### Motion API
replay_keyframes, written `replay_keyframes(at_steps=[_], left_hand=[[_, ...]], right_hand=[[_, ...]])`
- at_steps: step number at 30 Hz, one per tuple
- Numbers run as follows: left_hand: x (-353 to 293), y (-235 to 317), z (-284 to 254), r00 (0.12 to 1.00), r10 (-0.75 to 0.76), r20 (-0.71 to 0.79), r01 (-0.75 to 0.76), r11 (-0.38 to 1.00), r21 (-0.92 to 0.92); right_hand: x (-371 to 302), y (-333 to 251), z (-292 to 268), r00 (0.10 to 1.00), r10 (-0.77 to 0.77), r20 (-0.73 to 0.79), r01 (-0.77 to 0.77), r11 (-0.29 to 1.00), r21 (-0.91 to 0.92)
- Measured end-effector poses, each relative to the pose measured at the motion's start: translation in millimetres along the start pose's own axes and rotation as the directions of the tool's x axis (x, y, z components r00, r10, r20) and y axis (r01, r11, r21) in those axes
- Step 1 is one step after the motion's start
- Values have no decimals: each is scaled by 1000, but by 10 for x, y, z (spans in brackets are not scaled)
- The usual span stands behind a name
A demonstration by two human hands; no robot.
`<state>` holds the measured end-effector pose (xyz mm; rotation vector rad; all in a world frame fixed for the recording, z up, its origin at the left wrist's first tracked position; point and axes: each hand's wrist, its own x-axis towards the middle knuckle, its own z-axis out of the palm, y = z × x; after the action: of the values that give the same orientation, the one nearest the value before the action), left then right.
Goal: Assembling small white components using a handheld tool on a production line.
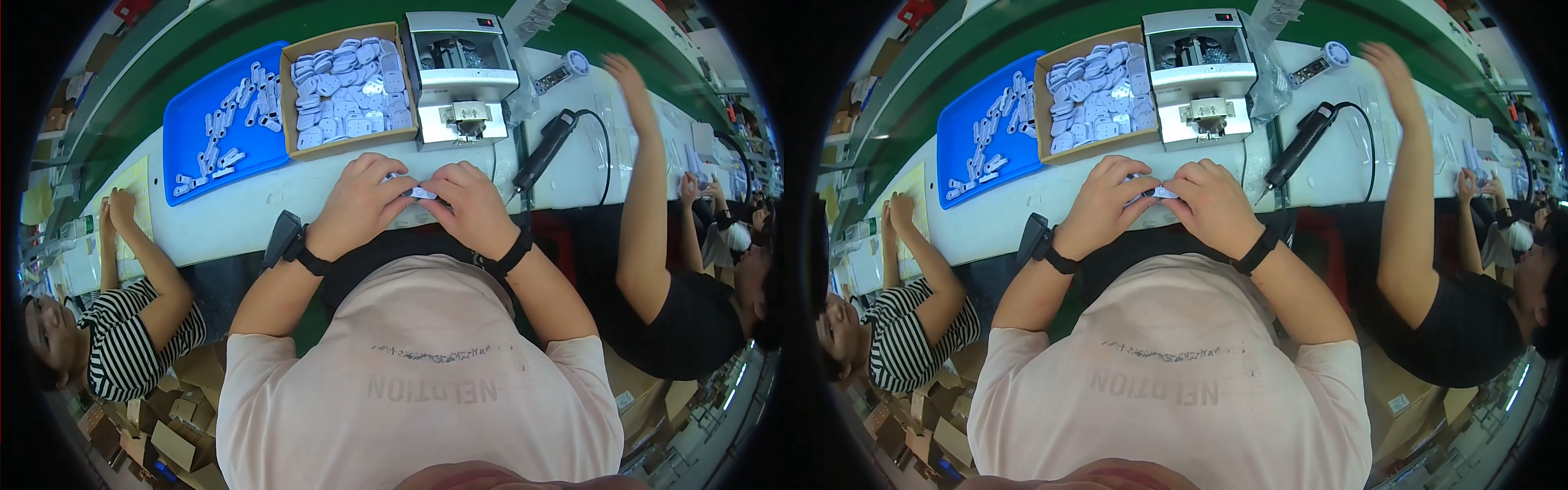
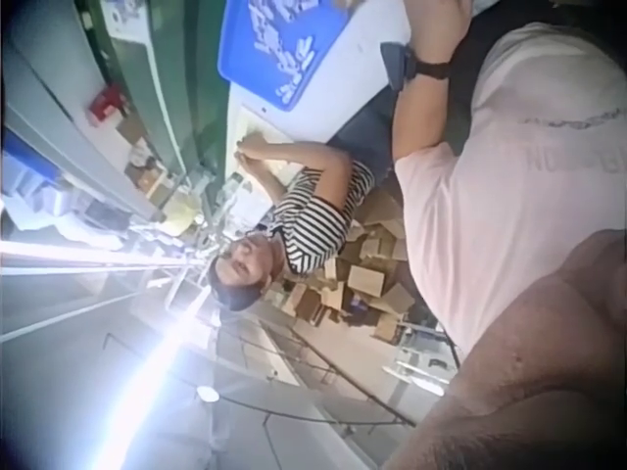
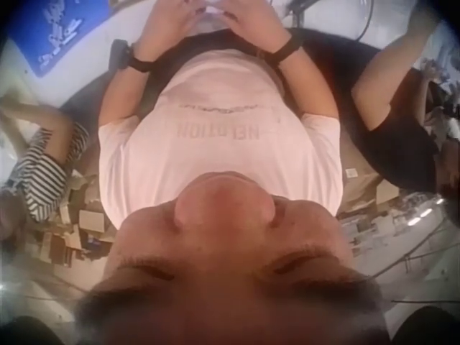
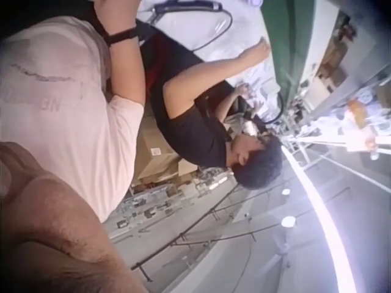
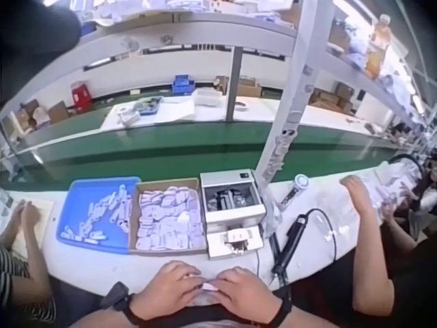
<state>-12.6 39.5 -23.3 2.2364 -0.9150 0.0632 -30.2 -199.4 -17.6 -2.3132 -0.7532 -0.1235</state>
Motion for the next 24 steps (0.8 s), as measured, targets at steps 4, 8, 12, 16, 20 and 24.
replay_keyframes(at_steps=[4, 8, 12, 16, 20, 24], left_hand=[[11, 8, 26, 1000, -14, -21, 13, 999, -38], [11, 13, 48, 999, -11, -43, 10, 999, -36], [10, -14, 75, 999, 1, -53, -2, 1000, -28], [-18, -12, 57, 1000, -19, -23, 17, 998, -54], [5, -26, 71, 1000, -7, -10, 7, 999, -32], [25, -4, 101, 997, 47, -58, -45, 998, 34]], right_hand=[[-9, 31, -145, 999, -35, 21, 36, 999, -40], [15, 69, -110, 994, -95, 50, 97, 994, -47], [-4, 118, -56, 988, -152, 41, 154, 986, -64], [23, 157, -33, 982, -184, 32, 186, 980, -64], [-43, 91, 9, 995, -84, 48, 82, 996, 33], [-14, 117, -40, 999, 20, 45, -23, 998, 63]])
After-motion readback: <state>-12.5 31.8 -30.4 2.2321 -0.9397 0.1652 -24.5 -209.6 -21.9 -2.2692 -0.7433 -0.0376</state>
